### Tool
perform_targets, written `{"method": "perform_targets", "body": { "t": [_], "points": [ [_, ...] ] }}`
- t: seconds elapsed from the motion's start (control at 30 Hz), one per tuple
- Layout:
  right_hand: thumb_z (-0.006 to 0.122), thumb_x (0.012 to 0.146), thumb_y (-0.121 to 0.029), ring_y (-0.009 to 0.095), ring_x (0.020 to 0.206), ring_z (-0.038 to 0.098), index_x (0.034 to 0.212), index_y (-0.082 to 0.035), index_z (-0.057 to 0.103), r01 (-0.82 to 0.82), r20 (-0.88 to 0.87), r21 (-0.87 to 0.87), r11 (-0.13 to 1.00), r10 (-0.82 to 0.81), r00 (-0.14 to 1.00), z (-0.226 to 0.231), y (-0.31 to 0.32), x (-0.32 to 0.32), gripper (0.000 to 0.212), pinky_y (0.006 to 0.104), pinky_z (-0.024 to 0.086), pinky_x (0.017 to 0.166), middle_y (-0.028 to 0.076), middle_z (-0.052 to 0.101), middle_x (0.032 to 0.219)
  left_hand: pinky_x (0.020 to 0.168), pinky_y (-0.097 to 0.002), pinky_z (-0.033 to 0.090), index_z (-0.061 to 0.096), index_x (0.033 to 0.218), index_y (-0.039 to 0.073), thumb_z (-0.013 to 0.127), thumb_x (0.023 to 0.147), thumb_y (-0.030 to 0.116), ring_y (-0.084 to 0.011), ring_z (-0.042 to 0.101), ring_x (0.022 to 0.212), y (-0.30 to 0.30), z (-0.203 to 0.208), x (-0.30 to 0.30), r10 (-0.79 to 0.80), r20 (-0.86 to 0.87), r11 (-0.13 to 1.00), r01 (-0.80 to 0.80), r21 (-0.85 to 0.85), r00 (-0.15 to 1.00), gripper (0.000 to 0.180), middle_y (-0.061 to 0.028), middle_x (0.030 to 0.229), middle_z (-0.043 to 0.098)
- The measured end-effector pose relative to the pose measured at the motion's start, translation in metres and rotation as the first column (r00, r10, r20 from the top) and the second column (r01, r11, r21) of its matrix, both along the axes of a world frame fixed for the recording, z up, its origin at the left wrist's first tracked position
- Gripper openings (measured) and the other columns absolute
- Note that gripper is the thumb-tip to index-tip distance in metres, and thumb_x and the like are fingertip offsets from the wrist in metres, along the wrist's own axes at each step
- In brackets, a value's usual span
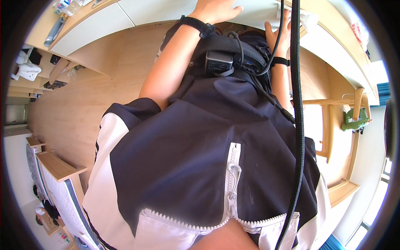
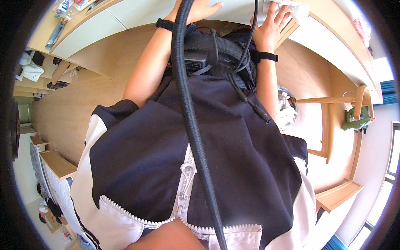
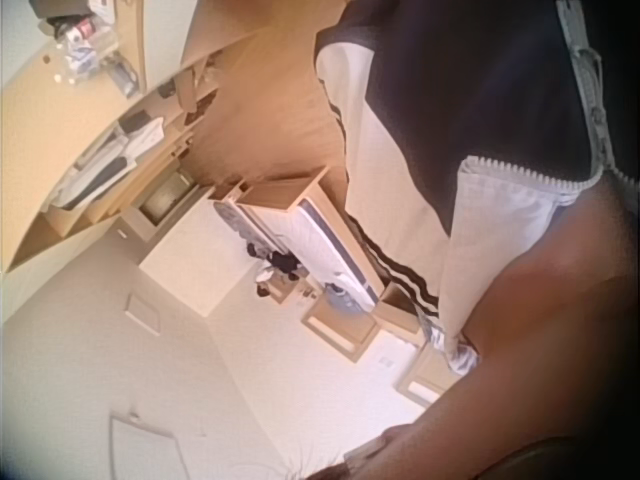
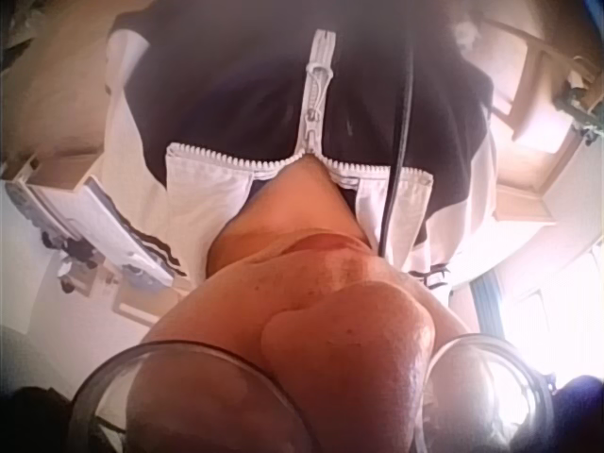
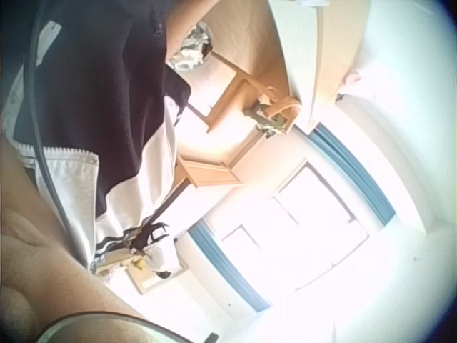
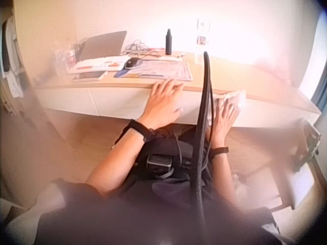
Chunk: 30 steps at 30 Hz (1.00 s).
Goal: Cleaning a desk surface and mousepad using a tissue.
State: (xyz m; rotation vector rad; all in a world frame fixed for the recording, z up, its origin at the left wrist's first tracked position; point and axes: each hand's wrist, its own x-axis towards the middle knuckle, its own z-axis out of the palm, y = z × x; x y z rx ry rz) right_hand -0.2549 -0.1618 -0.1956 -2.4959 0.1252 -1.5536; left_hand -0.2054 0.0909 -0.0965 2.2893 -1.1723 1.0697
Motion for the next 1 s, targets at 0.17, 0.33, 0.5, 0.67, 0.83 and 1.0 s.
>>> {"method": "perform_targets", "body": {
  "t": [0.17,0.33,0.5,0.67,0.83,1.0],
  "points": [
    [0.082,0.076,-0.036,0.053,0.134,0.049,0.159,-0.015,0.039,0.027,0.009,-0.017,0.999,-0.027,1.000,0.002,0.002,0.000,0.096,0.0578,0.048,0.105,0.036,0.042,0.151,0.122,-0.0523,0.024,0.051,0.146,0.004,0.074,0.083,0.030,-0.0378,0.038,0.144,0.001,-0.001,0.002,-0.009,0.016,1.000,0.009,0.003,1.000,0.072,-0.0238,0.148,0.049],
    [0.081,0.077,-0.037,0.053,0.134,0.049,0.159,-0.017,0.038,-0.001,0.008,0.003,1.000,0.001,1.000,-0.001,-0.001,-0.001,0.095,0.0577,0.048,0.104,0.034,0.039,0.154,0.121,-0.0523,0.024,0.052,0.146,0.004,0.074,0.083,0.030,-0.0380,0.039,0.144,0.000,-0.003,0.002,-0.007,0.026,1.000,0.007,0.000,1.000,0.071,-0.0237,0.148,0.049],
    [0.080,0.078,-0.036,0.052,0.137,0.047,0.159,-0.017,0.038,0.014,-0.016,0.029,0.999,-0.013,1.000,0.001,0.003,-0.002,0.093,0.0583,0.046,0.107,0.033,0.037,0.156,0.121,-0.0522,0.025,0.052,0.145,0.004,0.073,0.083,0.029,-0.0379,0.039,0.143,0.001,-0.001,0.001,-0.002,0.014,1.000,0.002,0.004,1.000,0.071,-0.0237,0.147,0.049],
    [0.071,0.085,-0.021,0.053,0.151,0.022,0.163,-0.012,0.027,0.251,-0.101,-0.151,0.956,-0.267,0.958,-0.001,-0.006,0.001,0.089,0.0617,0.020,0.125,0.026,0.023,0.166,0.121,-0.0521,0.025,0.052,0.144,0.004,0.073,0.082,0.027,-0.0379,0.040,0.143,0.001,0.000,0.001,-0.023,0.028,1.000,0.023,-0.013,0.999,0.070,-0.0239,0.147,0.049],
    [0.046,0.097,-0.005,0.050,0.150,0.027,0.162,-0.018,0.031,0.346,-0.036,-0.245,0.906,-0.365,0.930,-0.022,-0.030,0.024,0.068,0.0645,0.016,0.124,0.021,0.026,0.167,0.121,-0.0523,0.025,0.052,0.144,0.004,0.074,0.082,0.027,-0.0378,0.039,0.143,0.002,-0.002,0.002,-0.015,0.025,1.000,0.015,-0.009,1.000,0.070,-0.0239,0.147,0.049],
    [0.048,0.096,-0.006,0.050,0.150,0.027,0.162,-0.017,0.032,0.324,-0.023,-0.230,0.918,-0.338,0.941,-0.019,-0.027,0.020,0.069,0.0642,0.016,0.124,0.021,0.026,0.167,0.121,-0.0523,0.025,0.053,0.144,0.004,0.074,0.082,0.028,-0.0377,0.040,0.143,0.002,0.000,0.000,-0.013,0.024,1.000,0.013,-0.010,1.000,0.069,-0.0237,0.147,0.049]
  ]
}}
